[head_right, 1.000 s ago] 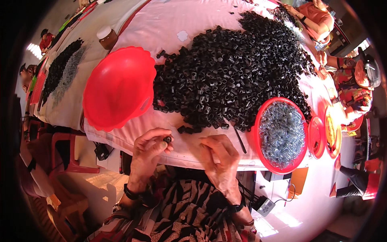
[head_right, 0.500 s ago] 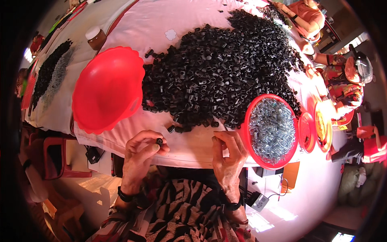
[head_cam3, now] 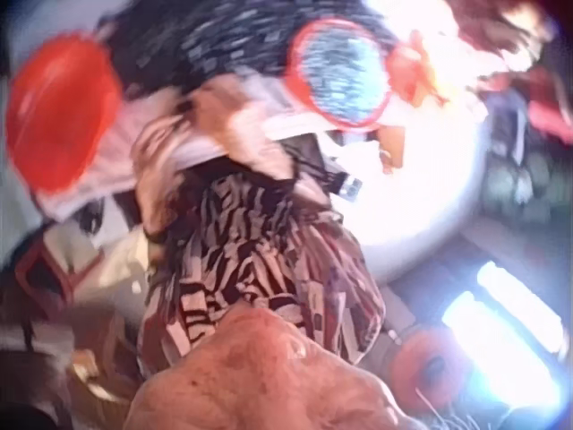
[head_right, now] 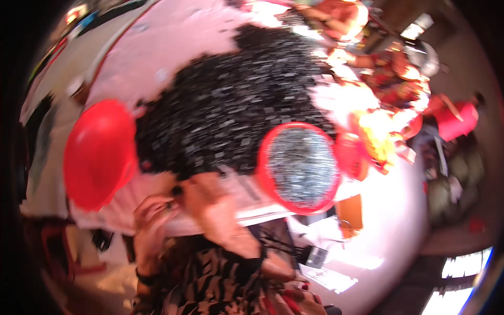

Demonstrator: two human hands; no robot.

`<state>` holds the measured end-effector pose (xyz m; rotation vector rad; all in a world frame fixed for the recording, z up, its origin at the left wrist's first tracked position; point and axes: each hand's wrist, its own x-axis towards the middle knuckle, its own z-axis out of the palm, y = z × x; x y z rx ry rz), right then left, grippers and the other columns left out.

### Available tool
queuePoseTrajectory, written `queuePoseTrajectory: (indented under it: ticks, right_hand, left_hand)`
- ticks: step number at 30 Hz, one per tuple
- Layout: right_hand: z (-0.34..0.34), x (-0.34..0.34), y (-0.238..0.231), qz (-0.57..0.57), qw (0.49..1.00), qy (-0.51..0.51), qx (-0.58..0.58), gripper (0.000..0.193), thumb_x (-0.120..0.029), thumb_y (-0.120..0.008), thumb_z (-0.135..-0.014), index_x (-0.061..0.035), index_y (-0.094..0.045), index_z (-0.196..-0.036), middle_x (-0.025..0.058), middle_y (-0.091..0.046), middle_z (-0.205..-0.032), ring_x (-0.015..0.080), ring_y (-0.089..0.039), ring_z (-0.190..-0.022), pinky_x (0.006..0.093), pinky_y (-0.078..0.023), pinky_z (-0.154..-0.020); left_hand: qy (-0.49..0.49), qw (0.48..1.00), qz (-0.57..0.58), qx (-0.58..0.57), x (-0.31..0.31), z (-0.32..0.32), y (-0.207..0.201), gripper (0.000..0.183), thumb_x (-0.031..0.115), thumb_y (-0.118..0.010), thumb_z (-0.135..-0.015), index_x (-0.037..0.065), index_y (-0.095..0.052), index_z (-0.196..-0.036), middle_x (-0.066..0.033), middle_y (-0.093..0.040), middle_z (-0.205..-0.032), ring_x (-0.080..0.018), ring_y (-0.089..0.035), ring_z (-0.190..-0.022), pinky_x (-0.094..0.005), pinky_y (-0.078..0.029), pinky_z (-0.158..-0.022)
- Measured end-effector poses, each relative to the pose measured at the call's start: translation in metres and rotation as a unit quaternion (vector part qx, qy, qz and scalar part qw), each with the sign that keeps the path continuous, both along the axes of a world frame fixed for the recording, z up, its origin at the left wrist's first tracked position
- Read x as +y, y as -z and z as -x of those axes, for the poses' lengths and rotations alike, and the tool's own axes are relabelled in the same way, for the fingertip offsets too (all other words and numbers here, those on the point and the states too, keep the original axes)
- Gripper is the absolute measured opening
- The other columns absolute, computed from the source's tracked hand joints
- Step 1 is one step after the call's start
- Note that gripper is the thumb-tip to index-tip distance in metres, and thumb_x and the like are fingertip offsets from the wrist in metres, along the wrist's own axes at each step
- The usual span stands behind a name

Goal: Sort and assemble small plastic shoe components at a large table.

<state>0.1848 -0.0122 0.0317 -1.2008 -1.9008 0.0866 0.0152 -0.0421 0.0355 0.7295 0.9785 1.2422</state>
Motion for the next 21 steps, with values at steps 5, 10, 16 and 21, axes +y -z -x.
queuePoseTrajectory:
  ticks: [5, 10, 16, 21]
  right_hand:
    - [0.018, 0.007, 0.011, 0.033, 0.999, -0.004, -0.026, 0.030, -0.012, -0.074, -0.068, -0.0006, -0.059, -0.091, 0.0137, -0.051, -0.096, 0.0334, -0.056, -0.097, 0.0406, -0.051, -0.080]
    - [0.011, 0.006, 0.014, 0.058, 0.995, 0.013, -0.076, 0.028, -0.012, -0.069, -0.068, -0.0001, -0.059, -0.092, 0.0142, -0.051, -0.100, 0.0331, -0.054, -0.103, 0.0404, -0.052, -0.081]
    - [0.011, 0.005, 0.012, 0.058, 0.996, -0.003, -0.071, 0.024, -0.011, -0.067, -0.069, -0.0025, -0.060, -0.091, 0.0138, -0.053, -0.099, 0.0331, -0.054, -0.103, 0.0400, -0.051, -0.083]
    - [-0.002, 0.009, 0.001, -0.066, 0.998, 0.016, 0.003, 0.027, -0.004, -0.073, -0.067, -0.0008, -0.062, -0.091, 0.0139, -0.058, -0.093, 0.0345, -0.059, -0.083, 0.0424, -0.050, -0.072]
  left_hand:
    - [-0.027, 0.999, 0.030, 0.001, -0.004, 0.010, 0.005, 0.024, -0.002, -0.063, -0.083, -0.003, -0.064, -0.107, -0.0083, -0.062, -0.099, -0.0174, -0.063, -0.097, -0.0361, -0.053, -0.095]
    - [0.004, 1.000, -0.006, 0.026, 0.003, 0.004, 0.009, 0.024, 0.004, -0.063, -0.087, -0.001, -0.062, -0.111, -0.0083, -0.060, -0.103, -0.0169, -0.060, -0.100, -0.0357, -0.053, -0.098]
    - [-0.018, 0.999, 0.016, 0.034, -0.007, 0.004, 0.005, 0.023, 0.001, -0.062, -0.088, -0.003, -0.062, -0.110, -0.0109, -0.063, -0.102, -0.0188, -0.062, -0.099, -0.0334, -0.056, -0.092]
    - [-0.007, 1.000, 0.016, -0.010, 0.001, -0.007, 0.002, 0.020, -0.001, -0.067, -0.088, -0.006, -0.065, -0.107, -0.0113, -0.067, -0.105, -0.0201, -0.068, -0.099, -0.0314, -0.056, -0.093]
